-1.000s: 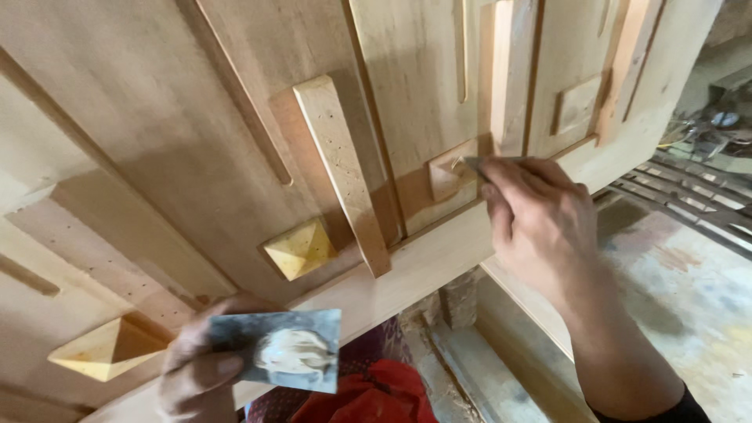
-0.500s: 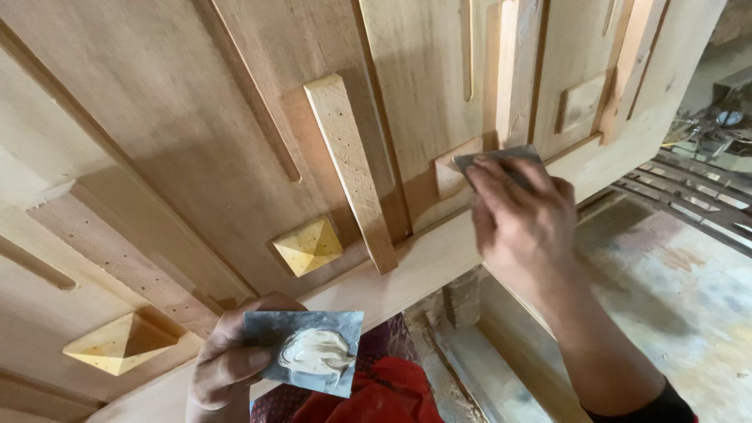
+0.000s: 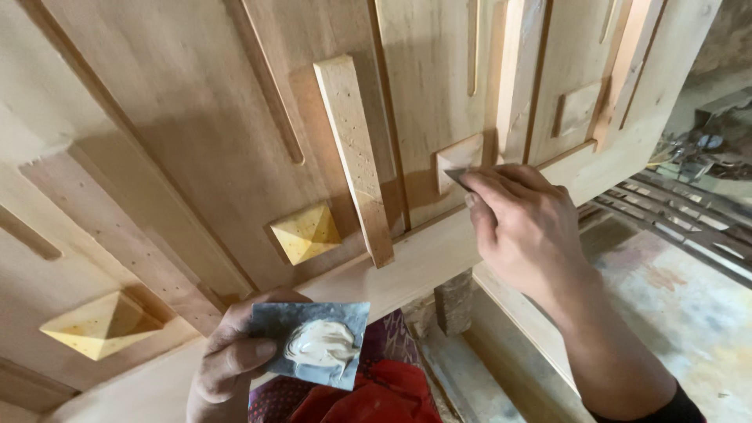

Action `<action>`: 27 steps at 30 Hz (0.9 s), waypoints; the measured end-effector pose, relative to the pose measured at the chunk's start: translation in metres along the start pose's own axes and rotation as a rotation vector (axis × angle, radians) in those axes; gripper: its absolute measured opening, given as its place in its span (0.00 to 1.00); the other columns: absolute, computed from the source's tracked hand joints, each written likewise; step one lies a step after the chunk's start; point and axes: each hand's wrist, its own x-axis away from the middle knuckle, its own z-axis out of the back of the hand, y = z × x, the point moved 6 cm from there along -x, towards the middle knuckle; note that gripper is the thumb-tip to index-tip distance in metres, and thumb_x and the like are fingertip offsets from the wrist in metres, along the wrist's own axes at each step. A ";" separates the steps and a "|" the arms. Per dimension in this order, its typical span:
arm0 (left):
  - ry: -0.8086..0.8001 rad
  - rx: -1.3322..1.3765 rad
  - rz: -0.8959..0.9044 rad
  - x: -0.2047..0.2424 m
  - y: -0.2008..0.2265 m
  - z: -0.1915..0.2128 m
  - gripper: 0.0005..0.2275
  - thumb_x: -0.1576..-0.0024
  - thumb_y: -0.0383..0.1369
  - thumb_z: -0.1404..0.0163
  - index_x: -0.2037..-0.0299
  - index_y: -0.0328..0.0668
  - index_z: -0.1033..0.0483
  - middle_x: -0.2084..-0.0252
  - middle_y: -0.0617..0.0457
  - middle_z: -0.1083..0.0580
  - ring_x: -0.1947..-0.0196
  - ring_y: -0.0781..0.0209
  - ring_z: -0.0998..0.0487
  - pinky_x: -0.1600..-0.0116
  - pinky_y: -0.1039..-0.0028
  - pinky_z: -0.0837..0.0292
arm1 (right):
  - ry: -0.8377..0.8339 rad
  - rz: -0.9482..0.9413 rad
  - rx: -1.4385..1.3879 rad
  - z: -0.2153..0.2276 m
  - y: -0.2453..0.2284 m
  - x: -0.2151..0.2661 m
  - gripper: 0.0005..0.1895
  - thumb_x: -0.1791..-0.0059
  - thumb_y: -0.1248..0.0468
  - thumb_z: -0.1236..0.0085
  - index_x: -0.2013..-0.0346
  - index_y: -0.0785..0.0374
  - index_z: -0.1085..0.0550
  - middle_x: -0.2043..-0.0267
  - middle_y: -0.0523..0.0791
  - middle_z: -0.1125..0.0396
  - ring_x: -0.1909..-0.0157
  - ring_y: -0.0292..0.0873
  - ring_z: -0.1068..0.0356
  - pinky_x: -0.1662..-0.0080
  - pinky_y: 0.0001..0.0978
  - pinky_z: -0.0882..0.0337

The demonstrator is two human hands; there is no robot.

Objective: The person uses a putty knife to apply wood filler to small holes and gaps on a wooden climbing wall. They repeatedly scoop filler from a metal palette and smooth it into the surface of the wood and climbing holds.

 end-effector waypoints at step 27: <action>0.258 0.280 -0.727 -0.031 -0.114 -0.033 0.22 0.48 0.25 0.55 0.45 0.12 0.29 0.50 0.29 0.27 0.50 0.41 0.25 0.42 0.60 0.28 | 0.140 1.040 0.643 0.006 0.001 -0.008 0.14 0.55 0.61 0.35 0.55 0.55 0.15 0.51 0.40 0.21 0.42 0.43 0.32 0.43 0.51 0.38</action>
